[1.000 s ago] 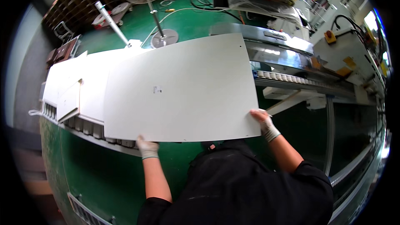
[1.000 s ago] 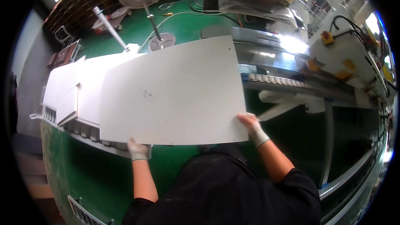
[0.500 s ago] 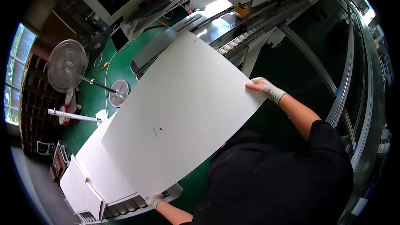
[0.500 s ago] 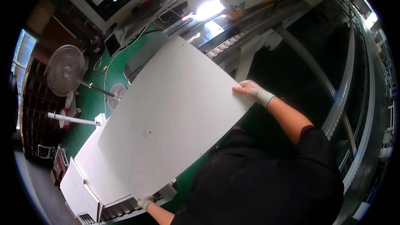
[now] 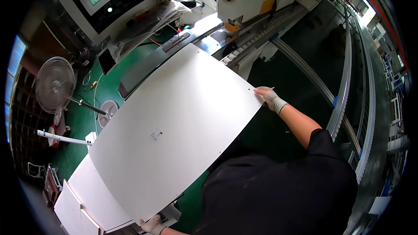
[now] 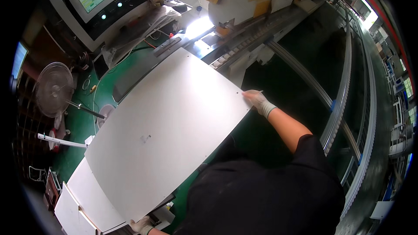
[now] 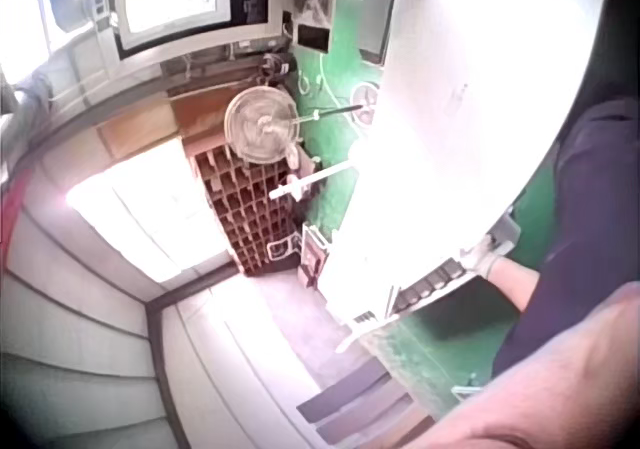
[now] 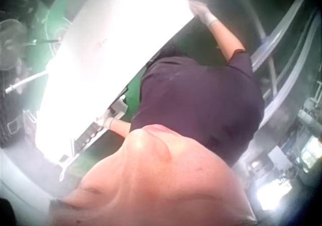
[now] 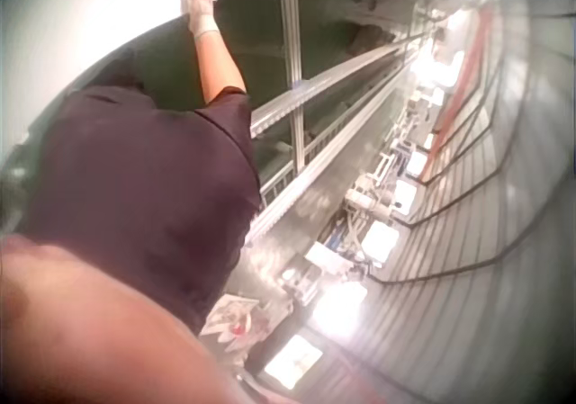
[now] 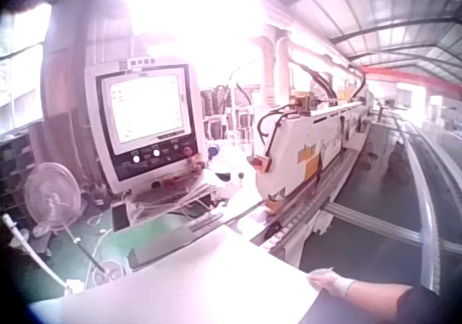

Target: The person, wearing gloves, picks up white rectangular panels from a stack and feeds them one at a time into an automated edge-banding or processing machine. The person aligns each panel with the machine's conveyor, presses a button on a control unit, and ensures the panel is correctly pulled into the machine.

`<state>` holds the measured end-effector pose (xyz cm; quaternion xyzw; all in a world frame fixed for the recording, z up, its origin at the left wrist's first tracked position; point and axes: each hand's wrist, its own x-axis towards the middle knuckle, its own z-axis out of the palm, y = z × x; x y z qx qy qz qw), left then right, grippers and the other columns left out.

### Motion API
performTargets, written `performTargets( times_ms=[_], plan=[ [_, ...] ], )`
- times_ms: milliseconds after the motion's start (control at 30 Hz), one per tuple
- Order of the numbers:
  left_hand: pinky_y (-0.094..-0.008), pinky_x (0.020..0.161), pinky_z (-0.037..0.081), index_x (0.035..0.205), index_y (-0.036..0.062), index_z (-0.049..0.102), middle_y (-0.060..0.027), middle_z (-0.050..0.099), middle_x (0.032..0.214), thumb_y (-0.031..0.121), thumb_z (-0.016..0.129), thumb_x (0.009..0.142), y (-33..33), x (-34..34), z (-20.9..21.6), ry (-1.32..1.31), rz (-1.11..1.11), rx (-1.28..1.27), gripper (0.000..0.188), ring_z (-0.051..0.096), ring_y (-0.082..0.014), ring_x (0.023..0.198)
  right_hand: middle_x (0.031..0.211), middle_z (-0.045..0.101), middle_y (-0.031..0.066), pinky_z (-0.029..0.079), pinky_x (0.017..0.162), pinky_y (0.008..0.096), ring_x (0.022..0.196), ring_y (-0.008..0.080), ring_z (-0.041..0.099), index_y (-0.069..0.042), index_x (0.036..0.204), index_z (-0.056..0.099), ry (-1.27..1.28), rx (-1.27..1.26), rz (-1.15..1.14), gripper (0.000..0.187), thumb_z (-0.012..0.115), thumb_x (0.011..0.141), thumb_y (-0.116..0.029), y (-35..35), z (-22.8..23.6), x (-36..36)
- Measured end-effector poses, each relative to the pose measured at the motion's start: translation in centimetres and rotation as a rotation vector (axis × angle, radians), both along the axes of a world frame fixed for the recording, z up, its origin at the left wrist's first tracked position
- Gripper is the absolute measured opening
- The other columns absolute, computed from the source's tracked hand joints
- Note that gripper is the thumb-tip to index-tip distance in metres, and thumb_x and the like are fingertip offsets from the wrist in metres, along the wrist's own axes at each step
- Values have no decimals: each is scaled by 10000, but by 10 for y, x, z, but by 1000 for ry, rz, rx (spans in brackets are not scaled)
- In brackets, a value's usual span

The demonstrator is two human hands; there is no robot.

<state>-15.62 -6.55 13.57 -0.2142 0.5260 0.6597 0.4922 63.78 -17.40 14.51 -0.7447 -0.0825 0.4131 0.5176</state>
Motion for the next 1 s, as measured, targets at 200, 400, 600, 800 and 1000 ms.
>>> performTargets(
  times_ms=[200, 400, 600, 800, 1000],
  plan=[
    [-578, 1091, 456, 1392, 39, 564, -149, 612, 1413, 392, 470, 967, 10, 104, 33, -162, -117, -6, 560, 576, -371, 1307, 1220, 703, 170, 536, 1043, 478, 1128, 346, 680, -12, 1245, 642, 542, 604, -666, 419, 629, 985, -340, -13, -24, -33],
    [-624, 1119, 410, 1500, 66, 478, -154, 528, 1515, 434, 368, 976, 30, 172, 19, -107, -331, -121, 650, 492, -393, 1400, 1343, 682, 103, 457, 1116, 503, 1228, 325, 632, -95, 1294, 651, 863, 456, -391, 503, 641, 939, -451, -7, -57, -107],
    [-602, 1141, 307, 1442, 119, 554, -106, 562, 1495, 438, 347, 972, 31, 212, 9, -54, -413, -243, 605, 449, -334, 1428, 1266, 690, 130, 498, 1066, 492, 1171, 332, 645, -63, 1293, 637, 702, 505, -637, 553, 679, 924, -473, 17, -67, -67],
    [-644, 1151, 328, 1482, 86, 512, -129, 534, 1517, 433, 315, 979, 16, 273, 24, -1, -440, -294, 642, 436, -373, 1446, 1268, 681, 134, 501, 1053, 419, 1151, 298, 648, -31, 1318, 620, 764, 511, -631, 596, 685, 936, -483, 4, -56, -17],
    [-615, 1156, 358, 1481, 55, 503, -146, 524, 1523, 401, 307, 986, 10, 354, 34, -85, -378, -255, 635, 474, -375, 1419, 1209, 691, 100, 504, 1027, 395, 1113, 281, 654, -49, 1258, 649, 696, 535, -628, 518, 687, 943, -458, -10, -56, 49]
  ],
)
